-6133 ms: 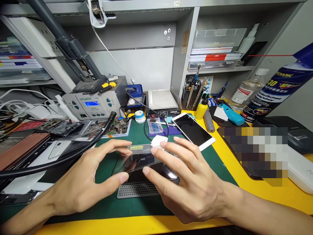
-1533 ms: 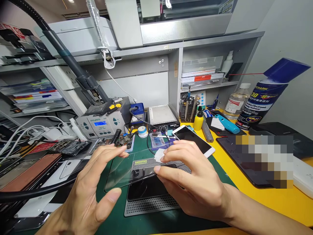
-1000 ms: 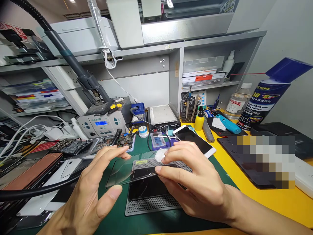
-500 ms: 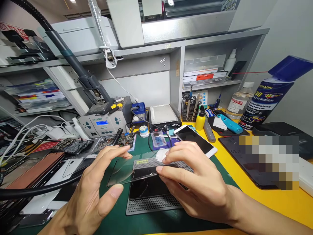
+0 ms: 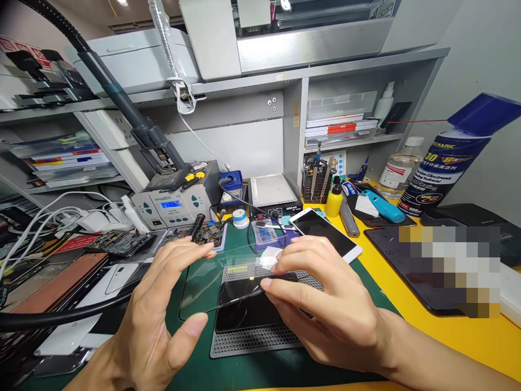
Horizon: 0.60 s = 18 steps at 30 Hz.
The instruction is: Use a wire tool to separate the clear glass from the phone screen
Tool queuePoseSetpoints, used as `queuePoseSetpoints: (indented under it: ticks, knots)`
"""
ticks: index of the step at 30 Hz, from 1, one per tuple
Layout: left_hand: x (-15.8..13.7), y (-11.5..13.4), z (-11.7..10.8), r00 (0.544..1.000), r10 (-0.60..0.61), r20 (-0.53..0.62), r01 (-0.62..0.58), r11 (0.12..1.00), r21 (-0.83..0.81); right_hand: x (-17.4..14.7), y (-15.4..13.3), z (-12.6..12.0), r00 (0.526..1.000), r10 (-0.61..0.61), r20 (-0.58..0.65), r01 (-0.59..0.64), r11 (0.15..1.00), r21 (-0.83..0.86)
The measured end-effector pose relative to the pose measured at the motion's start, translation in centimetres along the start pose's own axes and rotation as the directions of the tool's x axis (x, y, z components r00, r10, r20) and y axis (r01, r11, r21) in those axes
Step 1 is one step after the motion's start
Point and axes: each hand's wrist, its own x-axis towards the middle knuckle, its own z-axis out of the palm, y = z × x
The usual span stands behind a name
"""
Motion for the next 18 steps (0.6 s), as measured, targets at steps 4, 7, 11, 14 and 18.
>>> queuePoseSetpoints:
  ticks: [4, 7, 11, 14, 18]
  knots:
    - [0.12, -0.06, 0.12, 1.0, 0.011, -0.009, -0.01, 1.0, 0.021, -0.04, 0.0, 0.16, 1.0, -0.005, 0.002, 0.005, 1.0, -0.012]
    - [0.05, 0.04, 0.11, 1.0, 0.025, -0.02, -0.024, 0.999, 0.028, -0.26, -0.1, 0.37, 1.0, -0.021, 0.013, 0.021, 1.0, -0.023]
    - [-0.06, 0.16, 0.07, 0.999, 0.026, -0.018, -0.026, 0.999, 0.03, -0.54, -0.38, 0.65, 0.997, -0.056, 0.049, 0.059, 0.997, -0.051]
    - [-0.04, 0.15, 0.07, 1.0, 0.018, -0.016, -0.018, 0.999, 0.028, -0.57, -0.5, 0.78, 0.994, -0.071, 0.077, 0.076, 0.995, -0.065]
    - [0.04, 0.09, 0.1, 1.0, 0.013, -0.02, -0.013, 1.0, 0.028, -0.49, -0.58, 0.84, 0.992, -0.096, 0.076, 0.102, 0.992, -0.08]
